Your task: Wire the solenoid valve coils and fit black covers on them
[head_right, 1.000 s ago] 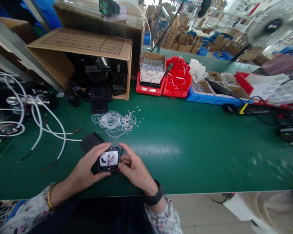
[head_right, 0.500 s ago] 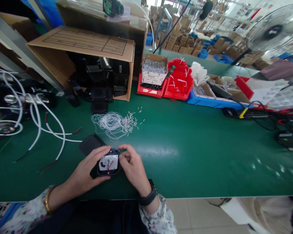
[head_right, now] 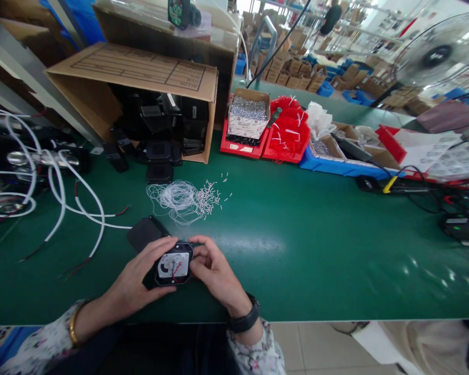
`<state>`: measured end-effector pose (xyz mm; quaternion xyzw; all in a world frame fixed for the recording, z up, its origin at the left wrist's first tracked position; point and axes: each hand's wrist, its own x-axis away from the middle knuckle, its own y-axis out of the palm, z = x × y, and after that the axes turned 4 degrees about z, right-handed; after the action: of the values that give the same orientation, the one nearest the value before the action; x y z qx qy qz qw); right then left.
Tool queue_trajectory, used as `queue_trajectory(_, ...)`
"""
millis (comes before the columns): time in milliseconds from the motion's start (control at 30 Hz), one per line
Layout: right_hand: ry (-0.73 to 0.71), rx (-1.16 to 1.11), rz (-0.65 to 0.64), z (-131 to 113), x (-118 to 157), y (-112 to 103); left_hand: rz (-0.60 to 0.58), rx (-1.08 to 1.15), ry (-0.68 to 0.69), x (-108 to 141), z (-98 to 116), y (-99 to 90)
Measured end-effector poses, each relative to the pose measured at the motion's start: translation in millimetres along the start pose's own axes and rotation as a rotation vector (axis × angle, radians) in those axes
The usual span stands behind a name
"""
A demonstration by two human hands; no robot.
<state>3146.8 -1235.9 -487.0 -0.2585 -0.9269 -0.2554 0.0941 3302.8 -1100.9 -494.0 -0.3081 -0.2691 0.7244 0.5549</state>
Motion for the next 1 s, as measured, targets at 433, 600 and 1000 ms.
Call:
queue_trajectory(433,-0.038,0.087,0.165,-2.4,-10.9,6.8,0.010,0.005,-0.013,-1.4,0.6,-0.1)
queue_trajectory(600,-0.017,0.056,0.092,-3.0,-8.3,3.4,-0.001,0.007,-0.015,-0.7,0.7,-0.8)
queue_trajectory(1000,0.046,0.035,-0.018,-11.7,-9.7,-2.0,0.007,0.019,-0.019,0.3,1.5,-0.9)
